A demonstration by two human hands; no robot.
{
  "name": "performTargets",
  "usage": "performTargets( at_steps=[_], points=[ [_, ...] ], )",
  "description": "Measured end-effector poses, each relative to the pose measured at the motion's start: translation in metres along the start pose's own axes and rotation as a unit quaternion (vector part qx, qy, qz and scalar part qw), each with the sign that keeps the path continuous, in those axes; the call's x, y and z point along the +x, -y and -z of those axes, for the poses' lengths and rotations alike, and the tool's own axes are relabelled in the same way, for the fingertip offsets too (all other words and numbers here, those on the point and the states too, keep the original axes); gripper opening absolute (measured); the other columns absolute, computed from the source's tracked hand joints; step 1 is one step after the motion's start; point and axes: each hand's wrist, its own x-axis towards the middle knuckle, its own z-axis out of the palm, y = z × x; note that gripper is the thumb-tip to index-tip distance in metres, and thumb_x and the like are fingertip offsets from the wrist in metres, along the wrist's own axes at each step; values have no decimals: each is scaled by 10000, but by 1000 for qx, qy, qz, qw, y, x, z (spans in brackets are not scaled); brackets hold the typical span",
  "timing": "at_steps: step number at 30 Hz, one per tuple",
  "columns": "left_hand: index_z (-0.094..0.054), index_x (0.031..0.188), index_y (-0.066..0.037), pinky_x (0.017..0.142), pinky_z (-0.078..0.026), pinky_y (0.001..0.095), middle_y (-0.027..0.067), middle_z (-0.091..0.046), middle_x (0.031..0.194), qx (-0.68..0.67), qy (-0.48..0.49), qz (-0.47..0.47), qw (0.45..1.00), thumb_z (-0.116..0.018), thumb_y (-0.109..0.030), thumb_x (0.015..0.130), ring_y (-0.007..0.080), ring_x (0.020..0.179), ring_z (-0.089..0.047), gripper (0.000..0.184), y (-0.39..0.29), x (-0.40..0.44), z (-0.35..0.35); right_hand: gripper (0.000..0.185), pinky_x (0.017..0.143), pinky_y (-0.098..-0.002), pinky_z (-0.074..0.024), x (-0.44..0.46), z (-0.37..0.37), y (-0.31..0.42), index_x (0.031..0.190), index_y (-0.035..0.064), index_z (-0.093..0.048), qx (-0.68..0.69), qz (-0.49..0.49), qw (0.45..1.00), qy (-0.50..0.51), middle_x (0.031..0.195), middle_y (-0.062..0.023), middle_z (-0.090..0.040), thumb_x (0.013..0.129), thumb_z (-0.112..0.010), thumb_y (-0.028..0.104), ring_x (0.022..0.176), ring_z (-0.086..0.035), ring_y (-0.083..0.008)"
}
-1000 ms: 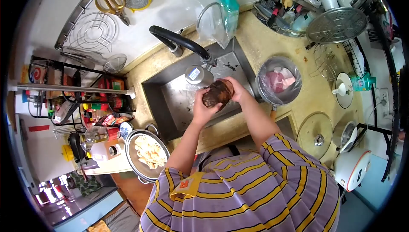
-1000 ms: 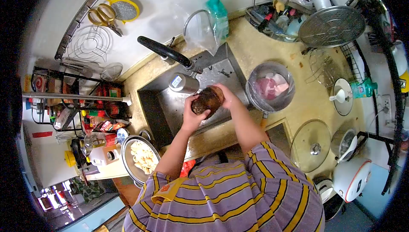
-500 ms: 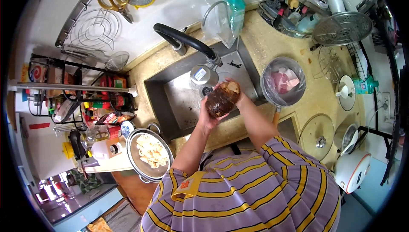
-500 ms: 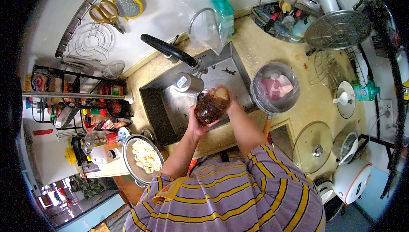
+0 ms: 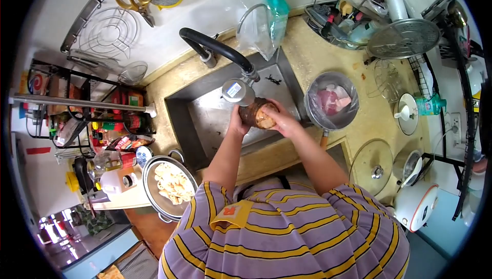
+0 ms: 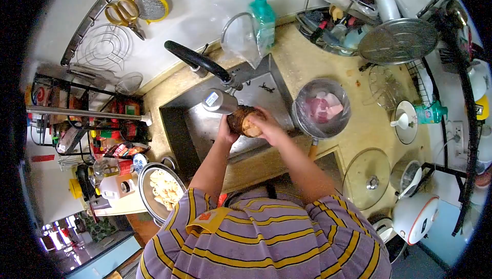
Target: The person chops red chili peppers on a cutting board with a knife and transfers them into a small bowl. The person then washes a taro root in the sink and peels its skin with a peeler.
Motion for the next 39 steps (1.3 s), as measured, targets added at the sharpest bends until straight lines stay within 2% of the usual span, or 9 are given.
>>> performTargets(
  at_steps=[3,5,10,13,18,26,29,34,39],
  points=[
    [-604,1314,-38,1035,-526,508,159,-681,1274,4,-22,54,998,-411,-501,1059,349,1147,-669,562,17,28,-6,760,987,-431,-539,-7,8,-15,1440,159,-525,-237,186,953,-43,1410,-124,-560,774,-883,230,1248,-597,-306],
    [-654,1232,-38,1012,-539,506,163,-707,1207,19,-20,130,991,-454,-532,1042,347,1104,-685,565,17,23,-33,805,1073,-443,-472,-32,1,-3,1433,160,-533,-473,372,794,-85,1418,-173,-544,710,-884,202,1272,-568,-377],
    [-675,1217,-43,974,-550,472,140,-719,1172,22,55,110,992,-555,-536,994,321,1067,-688,555,20,-10,-70,1021,1115,-521,-421,-53,2,-4,1524,165,-432,-602,380,697,-88,1557,-244,-347,635,-932,211,1345,-465,-482],
    [-682,1196,-42,935,-571,467,149,-729,1135,59,80,107,989,-570,-520,954,320,1005,-709,548,19,-4,-62,1178,1121,-532,-413,-61,-8,-5,1585,191,-324,-494,272,815,-136,1550,-294,-339,591,-957,234,1359,-445,-500],
    [-665,1212,-72,987,-556,497,150,-711,1201,15,116,104,988,-500,-343,1013,333,1094,-688,374,11,-4,-48,1380,1159,-409,-381,-13,23,-21,1631,19,-43,-266,125,956,-11,1568,-204,-387,642,-970,277,1443,-414,-278],
    [-650,1186,-11,953,-560,417,127,-706,1151,84,-131,-42,987,-389,-361,1068,256,1058,-687,453,34,14,-38,1242,1111,-441,-435,-2,5,-14,1615,138,-194,-441,119,886,-85,1493,-213,-452,631,-941,264,1337,-520,-373],
    [-642,1152,32,903,-527,339,126,-678,1069,234,-277,-197,911,-621,-455,994,214,976,-648,512,55,1,-66,1192,1040,-479,-494,-20,-25,11,1596,243,-255,-606,75,780,-135,1407,-238,-498,610,-924,267,1251,-559,-438],
    [-630,1248,33,931,-529,339,113,-671,1208,202,-30,-87,975,-814,-348,883,181,1075,-653,559,19,-15,-62,1173,1019,-460,-508,-12,-12,11,1573,210,-316,-535,129,831,-85,1382,-228,-540,584,-943,273,1244,-582,-401],
    [-621,1342,-32,1048,-516,418,131,-676,1283,190,86,7,978,-615,-444,989,282,1177,-656,542,-15,-14,-53,1013,1077,-432,-473,8,16,-7,1551,67,-334,-200,52,977,53,1408,-135,-577,731,-913,201,1272,-589,-269]
  ],
)
